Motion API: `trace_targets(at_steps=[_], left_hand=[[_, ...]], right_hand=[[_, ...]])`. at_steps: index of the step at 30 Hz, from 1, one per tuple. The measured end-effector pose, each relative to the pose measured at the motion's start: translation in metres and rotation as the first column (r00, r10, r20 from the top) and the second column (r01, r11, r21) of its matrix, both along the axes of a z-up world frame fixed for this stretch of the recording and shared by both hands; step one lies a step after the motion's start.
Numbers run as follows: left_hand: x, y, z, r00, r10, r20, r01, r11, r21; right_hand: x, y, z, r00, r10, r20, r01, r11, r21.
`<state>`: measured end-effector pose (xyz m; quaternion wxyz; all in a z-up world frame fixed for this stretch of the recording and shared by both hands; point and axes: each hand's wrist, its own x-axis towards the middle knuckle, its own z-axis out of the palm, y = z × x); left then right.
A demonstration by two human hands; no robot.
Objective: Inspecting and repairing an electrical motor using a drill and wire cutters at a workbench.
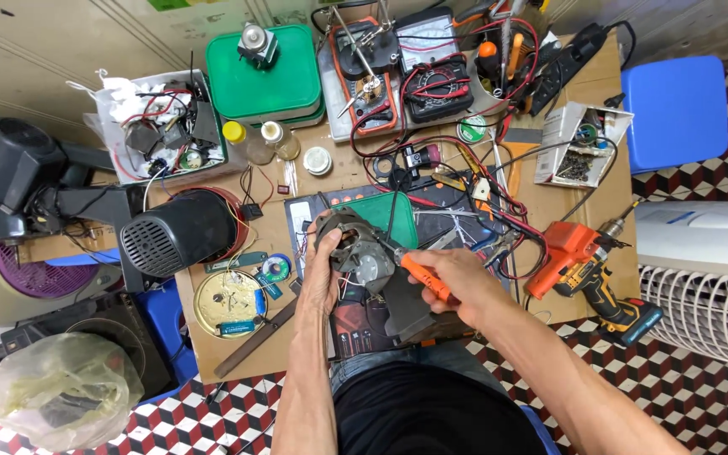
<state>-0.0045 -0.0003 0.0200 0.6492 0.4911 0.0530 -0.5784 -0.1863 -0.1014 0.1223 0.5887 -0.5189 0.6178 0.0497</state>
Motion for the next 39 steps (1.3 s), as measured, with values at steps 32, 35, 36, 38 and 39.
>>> trace_targets(at_steps=[32,35,36,38,39], left_hand=[[-0.009,0.006,-0.003,0.998,0.057,-0.018,-0.057,0.998,0.000],[-0.008,0.006,-0.008,0.999,0.043,-0.013,-0.043,0.998,-0.033],[-0.007,0.004,-0.005,0.999,0.030,-0.015,-0.030,0.999,-0.035],[-0.006,0.009,-0.005,1.000,0.004,-0.023,-0.005,1.000,-0.027],[-0.007,0.009,-0.009,0.999,0.026,-0.030,-0.028,0.999,-0.039]], right_hand=[[-0.026,0.065,-0.003,0.995,0.034,-0.092,-0.073,0.884,-0.462],[-0.023,0.066,-0.002,1.000,0.016,0.014,-0.006,0.846,-0.533],[-0.020,0.059,0.004,1.000,-0.021,0.021,0.028,0.890,-0.455],[-0.020,0.059,0.004,0.997,-0.070,0.018,0.072,0.928,-0.364],[-0.025,0.059,-0.002,0.999,-0.046,0.002,0.044,0.930,-0.365]])
